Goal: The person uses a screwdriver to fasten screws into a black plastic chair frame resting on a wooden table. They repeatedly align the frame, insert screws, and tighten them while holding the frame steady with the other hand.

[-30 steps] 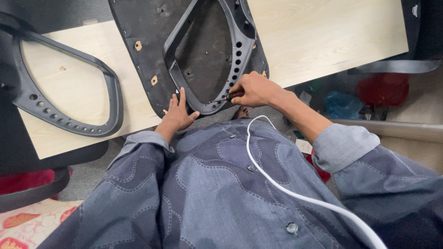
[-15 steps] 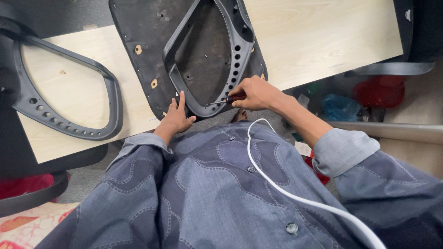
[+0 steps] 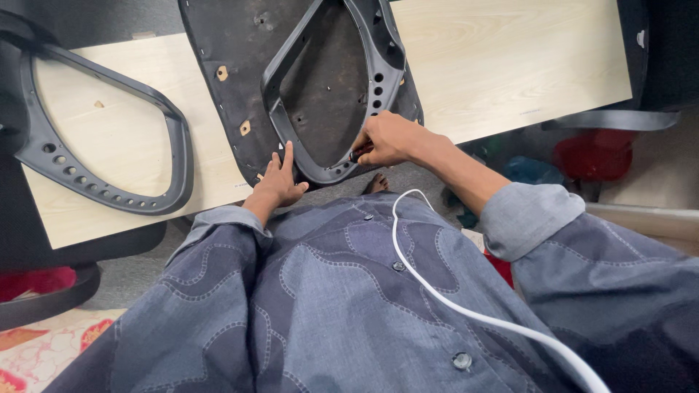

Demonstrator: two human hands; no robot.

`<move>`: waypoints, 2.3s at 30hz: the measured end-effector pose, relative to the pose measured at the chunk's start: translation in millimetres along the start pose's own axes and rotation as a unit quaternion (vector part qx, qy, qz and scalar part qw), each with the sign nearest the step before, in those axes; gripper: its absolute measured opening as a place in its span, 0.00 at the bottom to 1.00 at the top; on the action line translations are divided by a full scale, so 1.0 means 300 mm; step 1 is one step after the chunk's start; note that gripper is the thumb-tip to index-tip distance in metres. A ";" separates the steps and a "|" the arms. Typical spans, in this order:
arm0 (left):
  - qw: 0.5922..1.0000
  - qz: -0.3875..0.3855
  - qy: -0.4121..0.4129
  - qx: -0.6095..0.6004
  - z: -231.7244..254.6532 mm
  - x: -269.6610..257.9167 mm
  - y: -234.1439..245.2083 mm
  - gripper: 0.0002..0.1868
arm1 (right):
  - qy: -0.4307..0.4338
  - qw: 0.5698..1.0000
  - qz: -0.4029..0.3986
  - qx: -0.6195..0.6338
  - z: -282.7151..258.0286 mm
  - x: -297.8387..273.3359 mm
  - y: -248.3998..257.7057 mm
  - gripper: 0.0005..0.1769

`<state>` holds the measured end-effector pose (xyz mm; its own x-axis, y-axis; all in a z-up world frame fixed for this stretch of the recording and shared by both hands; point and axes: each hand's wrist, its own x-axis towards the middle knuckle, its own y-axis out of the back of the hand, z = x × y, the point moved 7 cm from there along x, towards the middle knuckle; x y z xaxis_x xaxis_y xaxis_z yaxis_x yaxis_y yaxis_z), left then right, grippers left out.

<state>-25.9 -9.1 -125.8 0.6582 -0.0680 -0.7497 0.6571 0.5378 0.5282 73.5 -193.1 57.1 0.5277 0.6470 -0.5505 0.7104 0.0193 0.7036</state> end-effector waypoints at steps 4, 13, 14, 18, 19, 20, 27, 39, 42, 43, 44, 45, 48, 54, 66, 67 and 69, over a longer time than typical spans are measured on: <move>1.000 0.001 -0.001 -0.003 0.005 -0.005 0.005 0.60 | -0.004 1.000 -0.017 -0.015 0.008 0.030 -0.022 0.20; 1.000 -0.005 0.006 0.001 0.001 0.003 0.002 0.59 | 0.009 0.999 -0.012 -0.030 0.005 0.064 -0.036 0.20; 1.000 -0.003 0.005 -0.001 0.004 0.002 0.002 0.60 | 0.006 0.999 -0.013 -0.034 0.008 0.068 -0.037 0.20; 0.999 0.025 0.000 0.022 0.030 -0.019 0.023 0.60 | 0.005 0.999 -0.009 -0.031 0.017 0.092 -0.046 0.19; 0.999 0.038 -0.001 0.034 0.040 -0.026 0.034 0.59 | 0.024 0.999 0.006 -0.023 0.013 0.097 -0.039 0.19; 0.997 0.054 -0.028 0.056 0.060 -0.033 0.049 0.56 | 0.042 0.999 0.022 -0.016 0.008 0.102 -0.033 0.19; 0.959 0.018 -0.178 0.219 0.200 -0.009 0.039 0.33 | 0.074 0.991 0.078 0.076 -0.027 0.079 0.003 0.19; 0.944 -0.026 -0.190 0.267 0.209 0.134 -0.007 0.20 | -0.159 0.982 0.074 0.065 0.078 0.065 -0.025 0.24; 0.942 -0.026 -0.192 0.274 0.210 0.143 -0.015 0.19 | -0.088 0.991 0.072 0.067 0.080 0.082 -0.037 0.30; 0.939 -0.026 -0.196 0.280 0.212 0.147 -0.014 0.18 | -0.059 0.994 0.078 0.039 0.078 0.084 -0.034 0.28; 0.940 -0.021 -0.200 0.276 0.216 0.151 -0.010 0.18 | -0.030 0.996 0.083 0.012 0.075 0.087 -0.030 0.27; 0.940 -0.018 -0.203 0.273 0.215 0.151 -0.008 0.18 | -0.001 0.996 0.087 -0.014 0.068 0.088 -0.030 0.26; 0.941 -0.023 -0.209 0.264 0.218 0.155 -0.005 0.18 | 0.052 0.993 0.084 0.069 0.048 0.089 -0.026 0.21; 0.943 -0.029 -0.214 0.253 0.221 0.145 -0.010 0.20 | -0.049 0.990 0.115 0.059 0.012 0.060 0.002 0.20; 0.946 -0.013 -0.219 0.238 0.210 0.180 -0.019 0.21 | -0.049 0.998 0.027 0.033 -0.019 0.062 -0.010 0.28; 0.946 -0.012 -0.218 0.238 0.210 0.183 -0.018 0.21 | -0.025 0.999 0.035 0.025 -0.024 0.067 -0.010 0.25; 0.945 -0.011 -0.221 0.240 0.211 0.181 -0.017 0.21 | 0.023 0.998 0.051 0.009 -0.041 0.074 -0.011 0.23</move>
<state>29.7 -68.8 -144.0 0.6620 -0.4763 -0.5787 0.6937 0.0971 0.7137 77.2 -169.6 48.2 0.5751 0.6799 -0.4550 0.6632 -0.0619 0.7459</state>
